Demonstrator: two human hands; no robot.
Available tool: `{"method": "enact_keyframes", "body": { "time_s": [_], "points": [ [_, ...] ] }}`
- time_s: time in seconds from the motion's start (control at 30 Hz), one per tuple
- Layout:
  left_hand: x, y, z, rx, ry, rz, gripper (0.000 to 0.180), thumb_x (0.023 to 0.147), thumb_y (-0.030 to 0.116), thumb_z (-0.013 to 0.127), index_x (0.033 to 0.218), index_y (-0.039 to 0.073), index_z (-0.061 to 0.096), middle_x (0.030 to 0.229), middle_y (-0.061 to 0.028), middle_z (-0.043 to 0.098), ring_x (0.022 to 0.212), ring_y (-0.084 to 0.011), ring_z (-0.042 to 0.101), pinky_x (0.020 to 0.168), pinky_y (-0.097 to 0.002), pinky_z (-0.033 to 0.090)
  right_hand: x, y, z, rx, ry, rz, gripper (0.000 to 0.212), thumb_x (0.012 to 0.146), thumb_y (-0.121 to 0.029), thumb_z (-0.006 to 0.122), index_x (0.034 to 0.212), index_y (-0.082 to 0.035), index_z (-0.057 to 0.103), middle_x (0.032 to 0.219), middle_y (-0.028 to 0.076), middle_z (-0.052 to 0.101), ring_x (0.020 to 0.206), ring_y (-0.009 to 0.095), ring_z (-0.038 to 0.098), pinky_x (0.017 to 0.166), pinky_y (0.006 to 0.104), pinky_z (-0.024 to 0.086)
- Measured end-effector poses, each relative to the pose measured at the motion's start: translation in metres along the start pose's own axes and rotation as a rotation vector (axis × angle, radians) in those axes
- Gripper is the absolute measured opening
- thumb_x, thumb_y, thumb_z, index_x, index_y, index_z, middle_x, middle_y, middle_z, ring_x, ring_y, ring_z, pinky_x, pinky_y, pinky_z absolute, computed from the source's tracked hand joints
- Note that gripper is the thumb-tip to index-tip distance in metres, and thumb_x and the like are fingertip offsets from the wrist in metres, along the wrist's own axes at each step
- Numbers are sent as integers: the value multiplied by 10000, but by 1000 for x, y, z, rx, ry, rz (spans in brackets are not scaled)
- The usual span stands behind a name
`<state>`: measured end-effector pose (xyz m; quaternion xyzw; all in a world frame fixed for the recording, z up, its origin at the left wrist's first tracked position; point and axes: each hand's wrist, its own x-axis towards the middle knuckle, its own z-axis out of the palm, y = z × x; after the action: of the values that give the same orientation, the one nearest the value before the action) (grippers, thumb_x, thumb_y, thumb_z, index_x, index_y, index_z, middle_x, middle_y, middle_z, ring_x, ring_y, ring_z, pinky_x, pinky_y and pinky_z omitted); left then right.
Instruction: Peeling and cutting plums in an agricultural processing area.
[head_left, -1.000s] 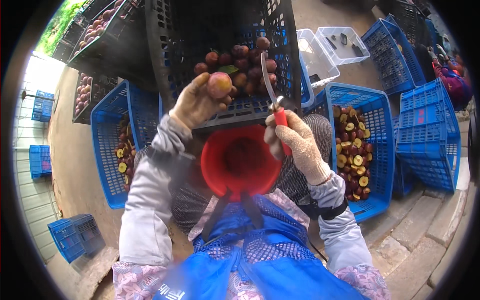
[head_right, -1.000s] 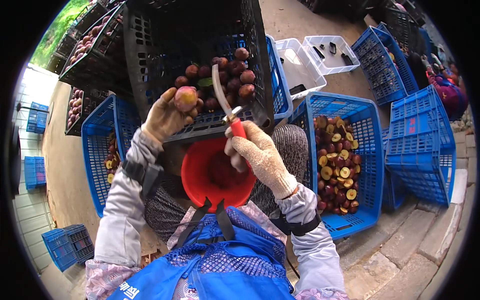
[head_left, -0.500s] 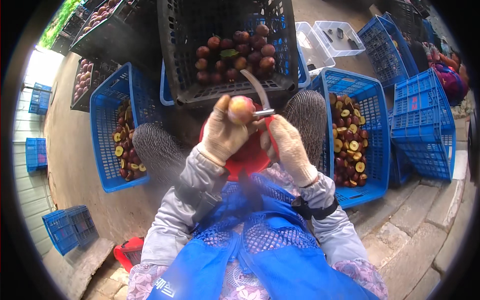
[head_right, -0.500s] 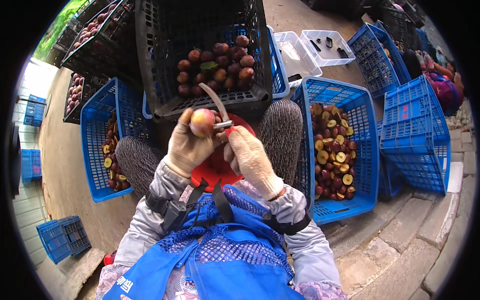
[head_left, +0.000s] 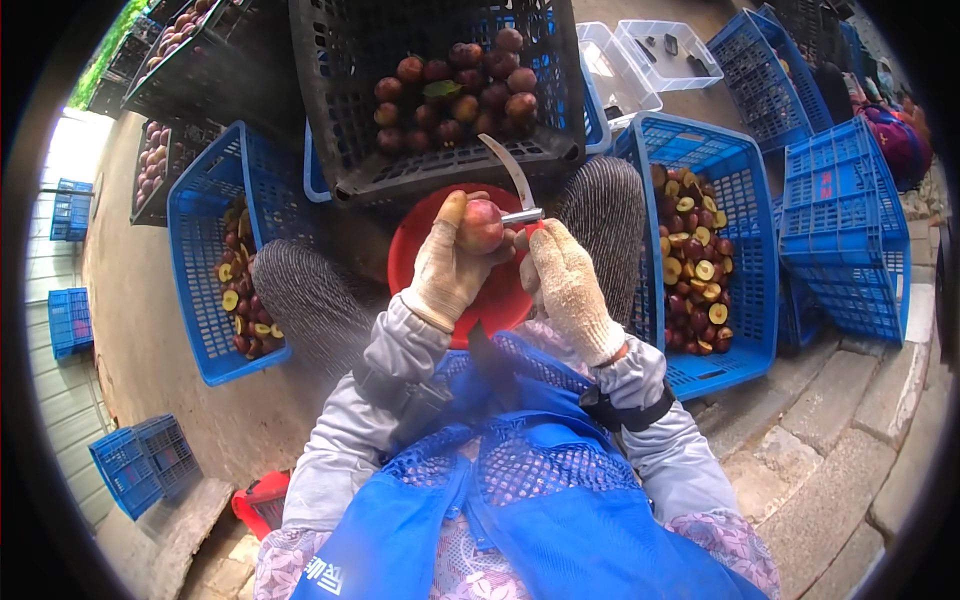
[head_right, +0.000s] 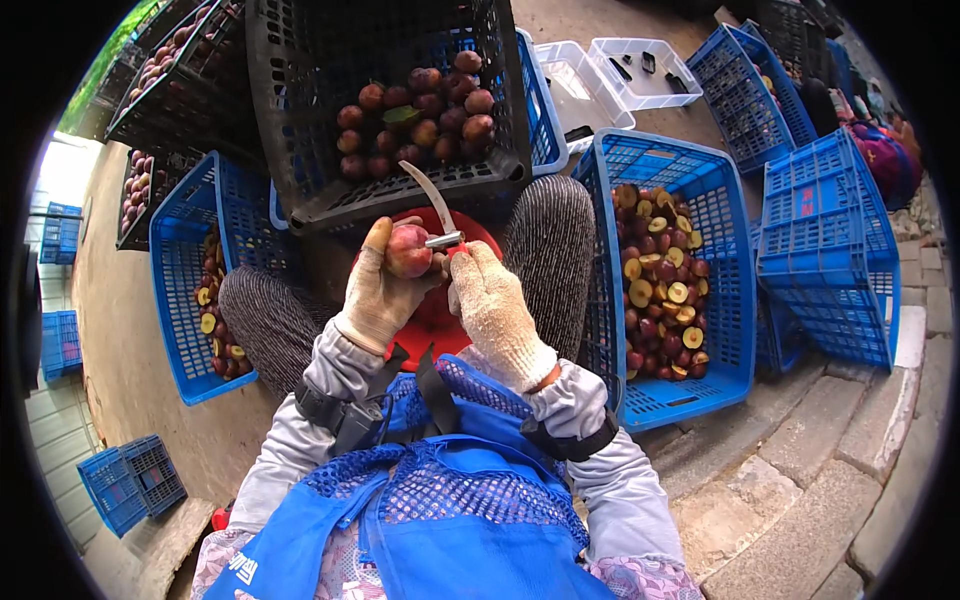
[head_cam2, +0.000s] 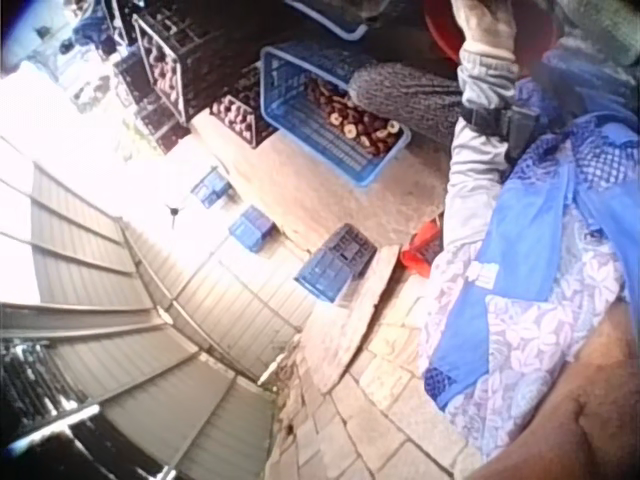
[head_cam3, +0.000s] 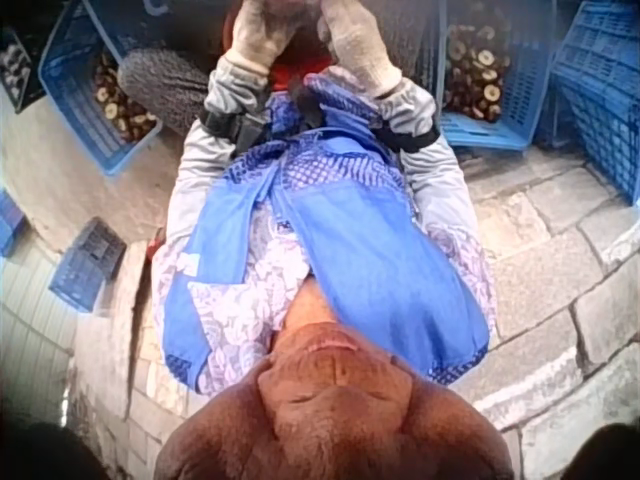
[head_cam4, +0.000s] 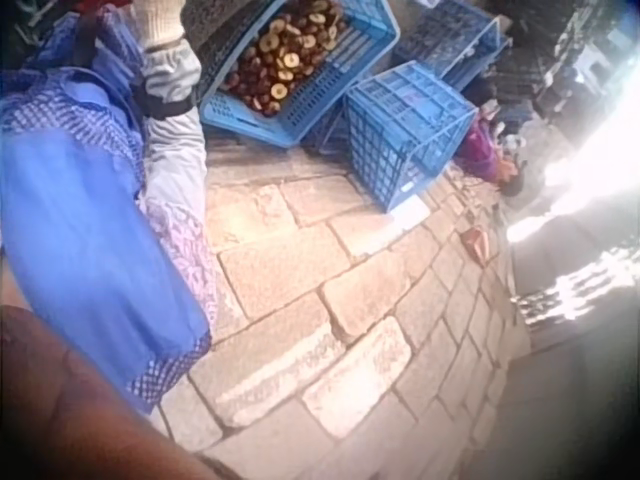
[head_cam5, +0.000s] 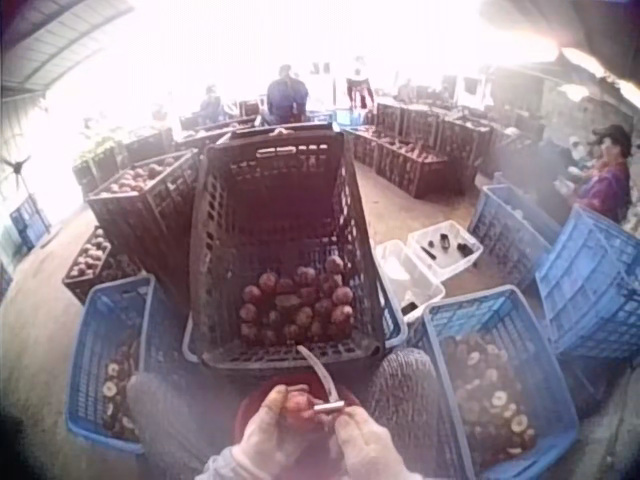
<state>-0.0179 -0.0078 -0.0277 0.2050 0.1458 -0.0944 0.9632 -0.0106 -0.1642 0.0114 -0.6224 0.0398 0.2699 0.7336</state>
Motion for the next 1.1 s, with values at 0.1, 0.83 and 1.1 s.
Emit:
{"method": "enact_keyframes", "body": {
  "time_s": [0.1,0.83,1.1],
  "points": [
    [2,-3,0,-22,1,13,399,914,410,485,1052,44,565,920,-85,620,823,-234,604,763,-440,502,5,9,-1,-147,-13,-243,198,958,-229,447,946,-49,529,582,28,498,480,90,480,433,268,356],
    [-2,-11,8,789,280,391,305,917,358,497,959,63,563,748,28,527,605,-45,458,537,-203,396,12,33,11,-332,32,-2,245,941,-243,447,969,-17,538,796,198,582,755,346,581,649,399,443],
    [-2,-5,2,859,353,416,301,919,347,483,931,62,578,744,28,528,619,-45,458,537,-195,379,24,36,17,-376,2,-268,245,938,-231,450,962,-9,550,725,95,575,613,210,542,576,314,427]
  ]
}}
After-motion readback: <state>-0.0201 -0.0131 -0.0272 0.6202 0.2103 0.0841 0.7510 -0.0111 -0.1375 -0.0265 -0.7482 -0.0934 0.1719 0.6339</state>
